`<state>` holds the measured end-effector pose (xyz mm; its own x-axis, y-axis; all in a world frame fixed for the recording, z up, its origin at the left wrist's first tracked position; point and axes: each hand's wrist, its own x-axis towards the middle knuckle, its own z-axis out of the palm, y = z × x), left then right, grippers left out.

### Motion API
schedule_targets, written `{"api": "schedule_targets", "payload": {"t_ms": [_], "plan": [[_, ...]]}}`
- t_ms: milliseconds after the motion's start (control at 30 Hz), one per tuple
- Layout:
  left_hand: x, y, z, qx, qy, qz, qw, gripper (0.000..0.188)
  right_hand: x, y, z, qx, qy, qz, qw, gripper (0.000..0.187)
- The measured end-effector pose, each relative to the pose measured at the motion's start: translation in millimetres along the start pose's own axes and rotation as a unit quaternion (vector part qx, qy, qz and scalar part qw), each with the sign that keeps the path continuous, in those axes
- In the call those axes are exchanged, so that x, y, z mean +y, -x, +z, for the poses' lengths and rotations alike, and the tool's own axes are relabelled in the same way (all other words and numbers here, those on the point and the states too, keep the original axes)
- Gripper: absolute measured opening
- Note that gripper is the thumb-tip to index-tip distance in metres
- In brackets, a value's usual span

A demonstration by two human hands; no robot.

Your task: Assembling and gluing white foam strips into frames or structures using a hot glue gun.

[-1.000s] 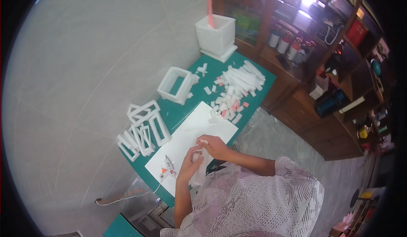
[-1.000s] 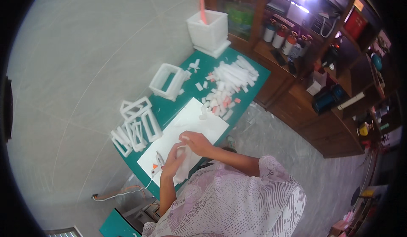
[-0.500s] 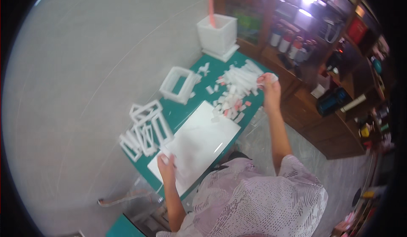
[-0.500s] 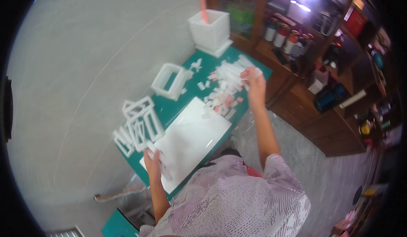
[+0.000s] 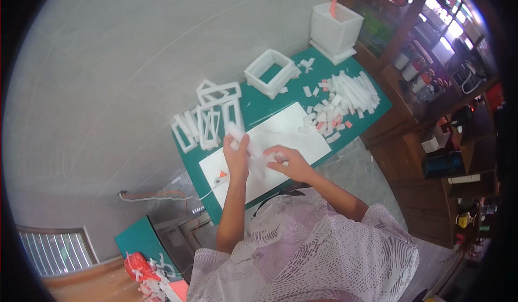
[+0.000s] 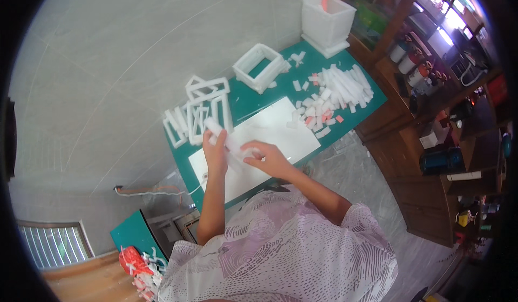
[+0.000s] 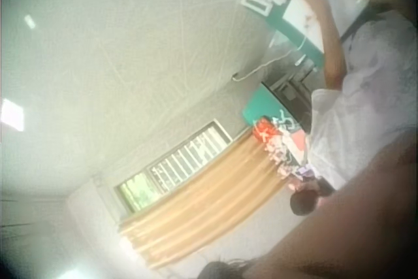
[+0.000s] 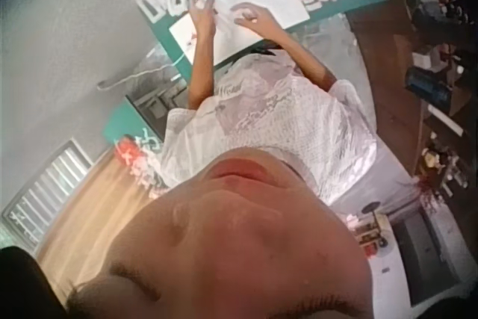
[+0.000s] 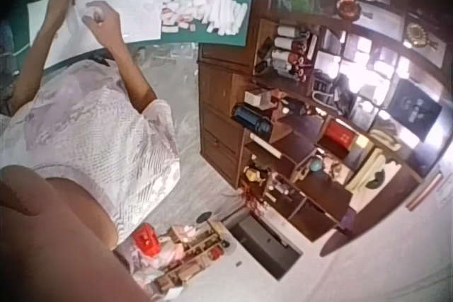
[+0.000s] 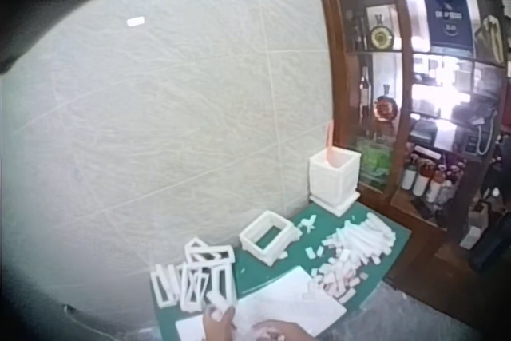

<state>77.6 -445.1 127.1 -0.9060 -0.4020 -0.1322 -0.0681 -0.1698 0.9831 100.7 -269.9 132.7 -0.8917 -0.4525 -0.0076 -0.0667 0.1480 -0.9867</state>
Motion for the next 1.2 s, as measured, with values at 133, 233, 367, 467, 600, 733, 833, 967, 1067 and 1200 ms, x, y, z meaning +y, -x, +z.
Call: {"api": "schedule_targets", "payload": {"t_ms": [133,233,367,467,600,733,833,967,1067,1200], "plan": [[-22.8,20.9,0.0,-0.048,-0.017,-0.063,0.997,0.035,22.1,3.2,3.2,-0.035,0.069,-0.110,0.991,0.021],[-38.7,40.5,-3.0,-0.159,0.032,-0.129,0.978,0.040,28.6,9.2,8.4,-0.023,0.099,-0.102,0.990,0.019],[-68.1,40.3,-11.0,-0.161,0.040,-0.178,0.970,0.043,39.6,14.6,14.3,-0.023,0.117,-0.117,0.986,0.014],[-76.5,35.8,-4.2,-0.162,0.036,-0.175,0.971,0.043,44.3,15.7,7.9,-0.008,0.129,-0.144,0.981,0.014],[-84.7,30.0,12.6,-0.154,0.040,-0.188,0.969,0.039,43.6,14.9,-9.2,0.006,0.173,-0.176,0.969,0.014],[-146.8,10.2,1.8,-0.084,-0.146,-0.016,0.985,0.036,21.4,19.9,-22.4,0.025,0.119,-0.150,0.981,0.012],[-151.7,-9.6,-23.2,0.013,-0.161,-0.105,0.981,0.035,1.7,19.4,-42.7,-0.004,0.085,-0.186,0.979,0.015],[-116.0,9.1,-6.7,-0.030,-0.161,-0.169,0.972,0.034,47.3,2.7,-90.7,0.084,0.167,-0.111,0.976,0.021],[-127.2,11.3,4.9,-0.053,-0.153,-0.176,0.971,0.034,100.5,-11.4,-132.9,0.092,0.193,-0.005,0.977,0.026],[-142.4,31.3,40.1,-0.044,-0.124,-0.200,0.971,0.032,168.5,-19.8,-184.2,0.156,0.202,0.040,0.966,0.029]]}}
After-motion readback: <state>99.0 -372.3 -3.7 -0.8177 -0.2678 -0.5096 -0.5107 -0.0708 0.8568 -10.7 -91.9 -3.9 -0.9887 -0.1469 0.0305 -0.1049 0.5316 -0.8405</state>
